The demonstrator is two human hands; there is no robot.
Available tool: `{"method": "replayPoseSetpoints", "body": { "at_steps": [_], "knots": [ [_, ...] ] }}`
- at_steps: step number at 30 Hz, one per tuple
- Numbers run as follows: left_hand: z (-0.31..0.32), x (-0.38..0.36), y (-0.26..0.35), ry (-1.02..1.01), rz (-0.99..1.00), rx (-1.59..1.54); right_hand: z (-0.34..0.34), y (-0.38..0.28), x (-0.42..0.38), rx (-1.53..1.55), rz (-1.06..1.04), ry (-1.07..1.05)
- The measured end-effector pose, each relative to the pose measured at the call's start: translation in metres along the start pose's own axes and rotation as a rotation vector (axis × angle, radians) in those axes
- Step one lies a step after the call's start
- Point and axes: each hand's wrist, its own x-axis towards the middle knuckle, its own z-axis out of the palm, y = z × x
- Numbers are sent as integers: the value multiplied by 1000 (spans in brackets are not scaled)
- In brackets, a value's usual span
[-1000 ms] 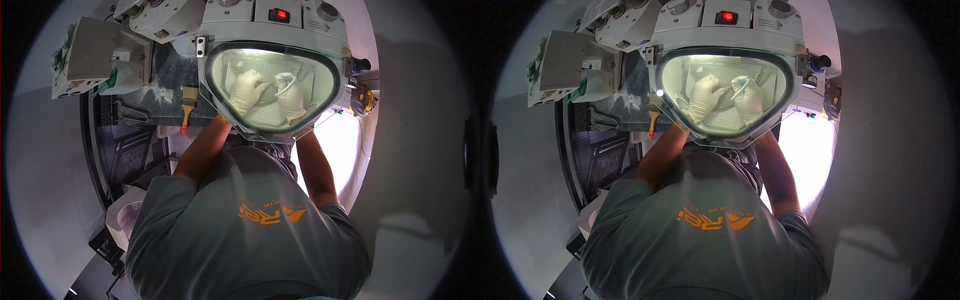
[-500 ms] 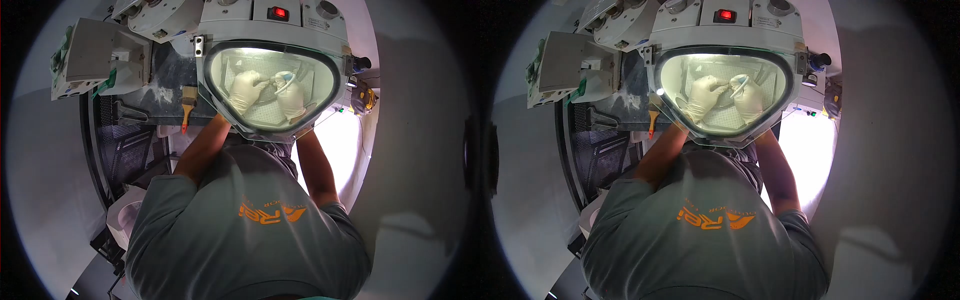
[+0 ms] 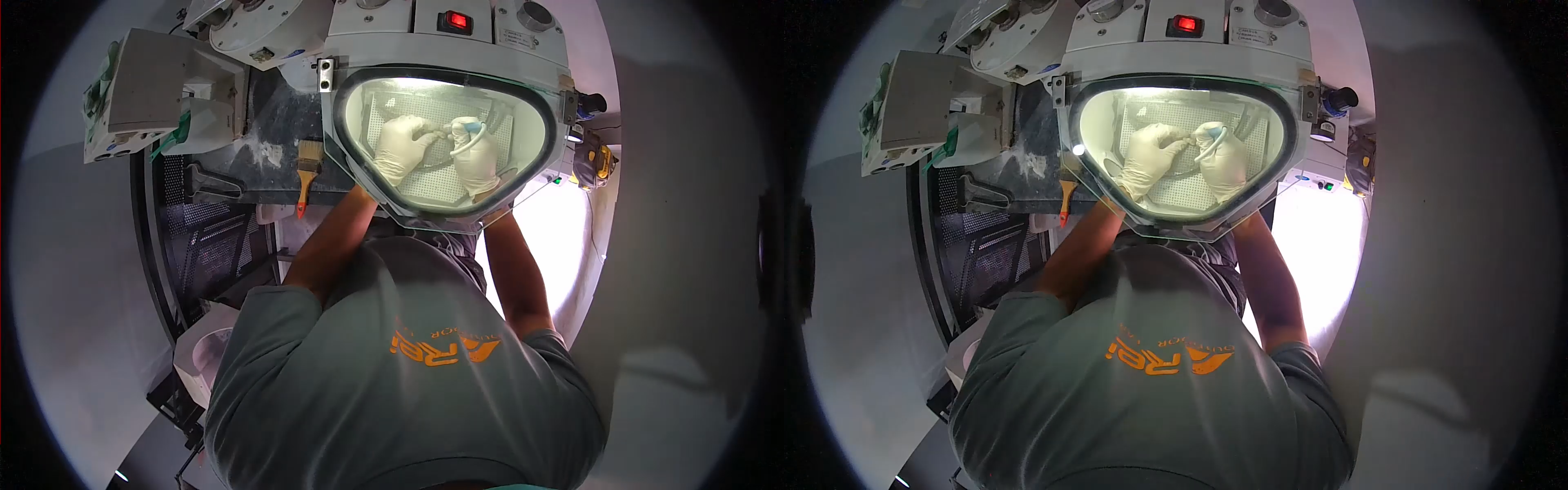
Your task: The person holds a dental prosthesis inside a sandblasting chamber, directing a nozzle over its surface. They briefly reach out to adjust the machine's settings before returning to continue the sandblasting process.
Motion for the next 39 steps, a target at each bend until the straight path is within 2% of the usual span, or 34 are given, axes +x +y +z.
{"method": "replayPoseSetpoints", "body": {
  "at_steps": [4,5,8,10,12,16,18,24,25,29,32,36,39],
  "knots": [
    [-3,1,2,-1,65,96,0,4,0,-24,-69,0],
    [1,-1,-2,-10,-17,-51,0,4,1,-38,-95,0],
    [7,0,-16,3,11,-31,2,14,1,-12,-86,-1],
    [0,2,-6,4,92,117,2,15,2,-20,-89,-8],
    [1,1,-4,-3,38,36,2,16,1,-19,-78,-12],
    [2,3,-10,13,98,117,0,6,0,-19,-26,-23],
    [4,1,-9,17,82,28,0,15,0,5,-46,-26],
    [4,0,-12,12,87,76,-1,16,1,-25,-98,-36],
    [4,0,-12,7,86,71,1,14,2,-71,-54,-16],
    [4,1,-13,14,111,99,1,23,2,-40,-89,-3],
    [2,2,-8,29,138,120,1,9,0,15,23,-17],
    [2,3,-7,16,121,78,2,9,1,131,-16,19],
    [3,2,-9,17,110,99,3,10,1,161,34,28]
  ]
}}
